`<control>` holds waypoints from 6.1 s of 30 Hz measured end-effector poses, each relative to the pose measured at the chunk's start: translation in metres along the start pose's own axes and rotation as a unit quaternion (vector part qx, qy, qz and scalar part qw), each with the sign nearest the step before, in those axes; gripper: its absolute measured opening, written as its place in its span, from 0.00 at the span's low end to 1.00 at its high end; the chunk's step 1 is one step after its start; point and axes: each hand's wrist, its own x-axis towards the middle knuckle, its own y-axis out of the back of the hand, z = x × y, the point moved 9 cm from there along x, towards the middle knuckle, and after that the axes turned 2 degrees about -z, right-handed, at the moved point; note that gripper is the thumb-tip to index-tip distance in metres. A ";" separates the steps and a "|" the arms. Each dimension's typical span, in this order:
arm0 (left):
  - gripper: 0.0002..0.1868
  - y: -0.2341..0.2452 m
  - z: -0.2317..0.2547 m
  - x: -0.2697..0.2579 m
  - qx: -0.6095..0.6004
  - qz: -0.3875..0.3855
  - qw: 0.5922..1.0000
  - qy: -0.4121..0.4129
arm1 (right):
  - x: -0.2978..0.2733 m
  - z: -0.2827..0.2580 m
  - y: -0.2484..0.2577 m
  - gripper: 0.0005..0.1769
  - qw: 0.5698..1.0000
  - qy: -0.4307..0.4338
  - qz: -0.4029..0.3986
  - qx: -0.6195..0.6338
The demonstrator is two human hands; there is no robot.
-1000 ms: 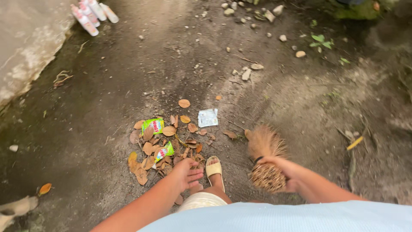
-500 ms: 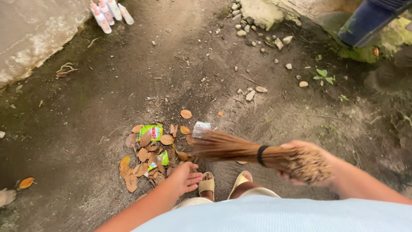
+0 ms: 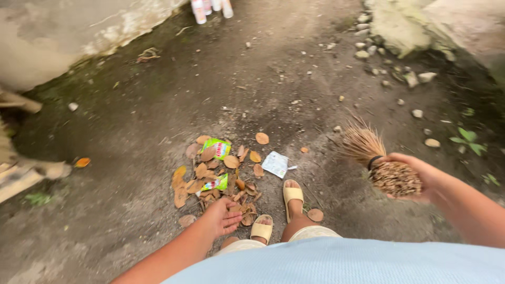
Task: The person sweeps leaves and trash from the ground into a pile using a handheld broom made of sticks, then carries the broom while walking past a building.
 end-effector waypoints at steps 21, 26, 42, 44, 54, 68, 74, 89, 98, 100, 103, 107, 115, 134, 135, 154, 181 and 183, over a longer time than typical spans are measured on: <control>0.22 -0.164 0.005 0.015 -0.149 0.032 0.988 -0.035 | 0.050 -0.217 0.001 0.34 0.959 -0.048 -0.255 -0.118; 0.24 -0.159 -0.022 0.007 -0.184 0.044 0.981 -0.039 | 0.128 -0.261 -0.019 0.27 0.962 -0.012 -0.214 -0.168; 0.19 -0.172 -0.045 -0.008 -0.361 0.071 0.928 -0.068 | 0.079 -0.045 -0.163 0.35 0.840 -0.266 -0.386 -0.273; 0.19 -0.169 -0.042 -0.005 -0.369 0.076 0.924 -0.069 | 0.069 -0.069 -0.155 0.37 0.845 -0.264 -0.363 -0.290; 0.16 -0.155 -0.033 0.008 -0.406 0.050 0.905 -0.113 | 0.008 -0.224 -0.144 0.41 0.873 -0.167 -0.385 -0.249; 0.15 -0.113 -0.109 -0.032 -0.480 0.090 0.867 -0.104 | 0.194 -0.290 -0.275 0.41 0.853 -0.012 -0.114 -0.509; 0.15 -0.095 -0.157 -0.039 -0.540 0.109 0.831 -0.080 | 0.158 -0.148 -0.322 0.45 0.745 -0.080 -0.140 -0.648; 0.12 -0.004 -0.080 -0.020 -0.603 0.097 0.780 -0.137 | 0.027 -0.274 -0.381 0.45 0.726 -0.033 -0.209 -0.654; 0.14 -0.012 -0.107 -0.071 -0.618 0.122 0.769 -0.103 | 0.140 -0.330 -0.511 0.45 0.690 0.060 -0.136 -0.709; 0.13 -0.021 -0.124 -0.079 -0.633 0.149 0.756 -0.069 | 0.176 -0.301 -0.535 0.46 0.665 0.031 -0.173 -0.726; 0.14 -0.029 -0.135 -0.085 -0.658 0.172 0.731 -0.052 | 0.206 -0.246 -0.553 0.50 0.593 -0.034 -0.210 -0.777; 0.12 -0.029 -0.125 -0.080 -0.694 0.199 0.688 -0.070 | 0.212 -0.205 -0.530 0.48 0.575 -0.083 -0.229 -0.781; 0.10 -0.029 -0.017 -0.006 -0.740 0.193 0.639 -0.081 | 0.159 -0.284 -0.562 0.48 0.532 -0.147 -0.324 -0.768; 0.16 0.020 0.216 0.063 -0.783 0.214 0.564 -0.150 | 0.256 -0.399 -0.743 0.49 0.461 0.037 -0.302 -0.833; 0.16 0.022 0.205 0.060 -0.772 0.232 0.574 -0.141 | 0.262 -0.380 -0.741 0.47 0.449 0.017 -0.321 -0.834; 0.16 0.106 0.243 0.118 -0.786 0.230 0.562 -0.116 | 0.154 -0.443 -0.916 0.34 0.401 0.027 -0.336 -0.852; 0.15 0.201 0.247 0.147 -0.824 0.186 0.535 -0.034 | 0.190 -0.295 -1.202 0.52 0.038 -0.003 -0.327 -0.944; 0.15 0.210 0.253 0.149 -0.820 0.194 0.538 -0.037 | 0.162 -0.318 -1.207 0.53 0.072 -0.017 -0.338 -0.938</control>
